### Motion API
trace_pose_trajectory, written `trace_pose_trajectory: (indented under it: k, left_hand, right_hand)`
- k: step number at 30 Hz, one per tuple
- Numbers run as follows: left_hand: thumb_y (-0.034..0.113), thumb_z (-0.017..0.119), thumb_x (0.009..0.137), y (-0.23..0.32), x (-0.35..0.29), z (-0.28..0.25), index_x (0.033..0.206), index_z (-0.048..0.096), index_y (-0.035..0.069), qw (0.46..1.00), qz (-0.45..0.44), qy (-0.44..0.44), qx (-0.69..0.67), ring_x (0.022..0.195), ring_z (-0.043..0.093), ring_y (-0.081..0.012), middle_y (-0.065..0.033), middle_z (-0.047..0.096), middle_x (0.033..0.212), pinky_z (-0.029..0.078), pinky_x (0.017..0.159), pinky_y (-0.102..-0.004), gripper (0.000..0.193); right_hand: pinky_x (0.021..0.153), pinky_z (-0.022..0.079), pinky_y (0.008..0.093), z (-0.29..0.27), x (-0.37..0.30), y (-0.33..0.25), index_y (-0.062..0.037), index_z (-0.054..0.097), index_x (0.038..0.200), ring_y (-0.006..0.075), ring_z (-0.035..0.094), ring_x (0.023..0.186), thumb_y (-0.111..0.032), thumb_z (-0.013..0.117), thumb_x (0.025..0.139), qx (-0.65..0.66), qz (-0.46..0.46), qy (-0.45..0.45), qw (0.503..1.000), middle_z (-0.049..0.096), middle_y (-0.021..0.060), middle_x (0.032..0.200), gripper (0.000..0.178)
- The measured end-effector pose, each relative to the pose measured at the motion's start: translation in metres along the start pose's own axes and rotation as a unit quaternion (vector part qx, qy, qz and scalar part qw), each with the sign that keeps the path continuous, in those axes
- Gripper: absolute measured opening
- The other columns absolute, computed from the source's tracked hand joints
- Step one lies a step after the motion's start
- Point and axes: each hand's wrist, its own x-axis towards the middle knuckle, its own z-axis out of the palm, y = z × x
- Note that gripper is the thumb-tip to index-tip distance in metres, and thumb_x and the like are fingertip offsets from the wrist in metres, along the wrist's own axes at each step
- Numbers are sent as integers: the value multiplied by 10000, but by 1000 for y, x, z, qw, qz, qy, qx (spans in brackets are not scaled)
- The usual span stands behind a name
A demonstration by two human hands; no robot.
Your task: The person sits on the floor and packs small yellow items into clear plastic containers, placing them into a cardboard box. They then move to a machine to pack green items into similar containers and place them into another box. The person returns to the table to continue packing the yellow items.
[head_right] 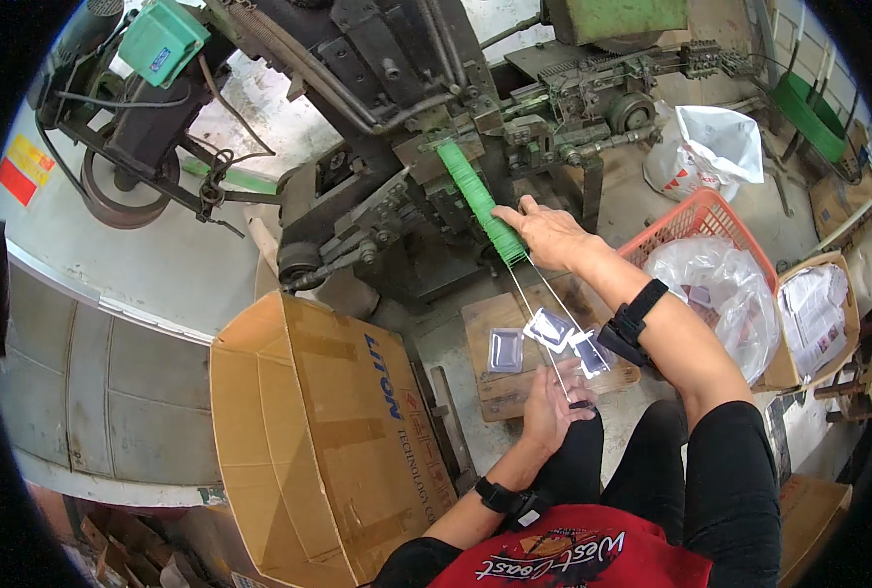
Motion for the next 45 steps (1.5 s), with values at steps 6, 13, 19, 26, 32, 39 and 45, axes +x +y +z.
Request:
trace_pose_trajectory:
  k: [6,13,19,26,32,39,45]
  left_hand:
    - [613,213,901,7,-7,21,1268,385,71,1000,22,16,-13,832,587,-213,-70,539,927,477,641,-360,677]
    - [580,218,913,10,3,30,1216,428,94,998,30,34,-46,807,600,-230,-77,577,943,479,630,-368,610]
    - [527,215,939,22,7,25,1158,467,108,995,64,15,-70,793,610,-208,-62,598,946,523,559,-354,536]
    - [491,240,949,32,6,31,1182,451,97,997,54,33,-47,766,613,-202,-65,595,956,538,552,-353,504]
    - [480,236,954,28,10,23,1134,485,90,998,45,37,-40,773,613,-226,-76,598,925,527,553,-364,496]
    - [476,236,955,26,10,23,1123,473,98,997,47,52,-43,785,606,-228,-93,596,947,513,568,-362,477]
    - [487,225,955,20,15,22,1151,475,75,995,38,63,-61,821,627,-239,-93,594,960,543,567,-367,520]
  right_hand:
    - [769,459,411,2,-43,-8,-46,622,964,361,554,960,33,543,663,51,-20,-57,997,545,178,945,321]
    - [684,474,341,29,-109,-3,8,631,952,230,606,732,-1,553,749,331,37,52,941,637,139,842,218]
    - [618,460,331,20,-149,-34,26,598,886,178,579,649,84,476,696,430,129,-1,893,622,106,771,233]
    - [781,436,412,11,-135,-32,-33,581,1013,371,544,897,67,442,614,193,20,107,975,539,170,882,435]
    - [874,422,429,-7,-41,-5,-165,397,1304,387,491,1048,84,443,647,137,-23,64,988,482,199,1075,704]
    - [784,444,423,-2,-3,8,-83,577,1020,360,549,931,65,482,649,86,-40,36,995,547,166,940,411]
    - [760,464,400,8,-58,-3,5,627,876,351,590,867,43,471,638,203,-3,97,974,601,195,884,287]
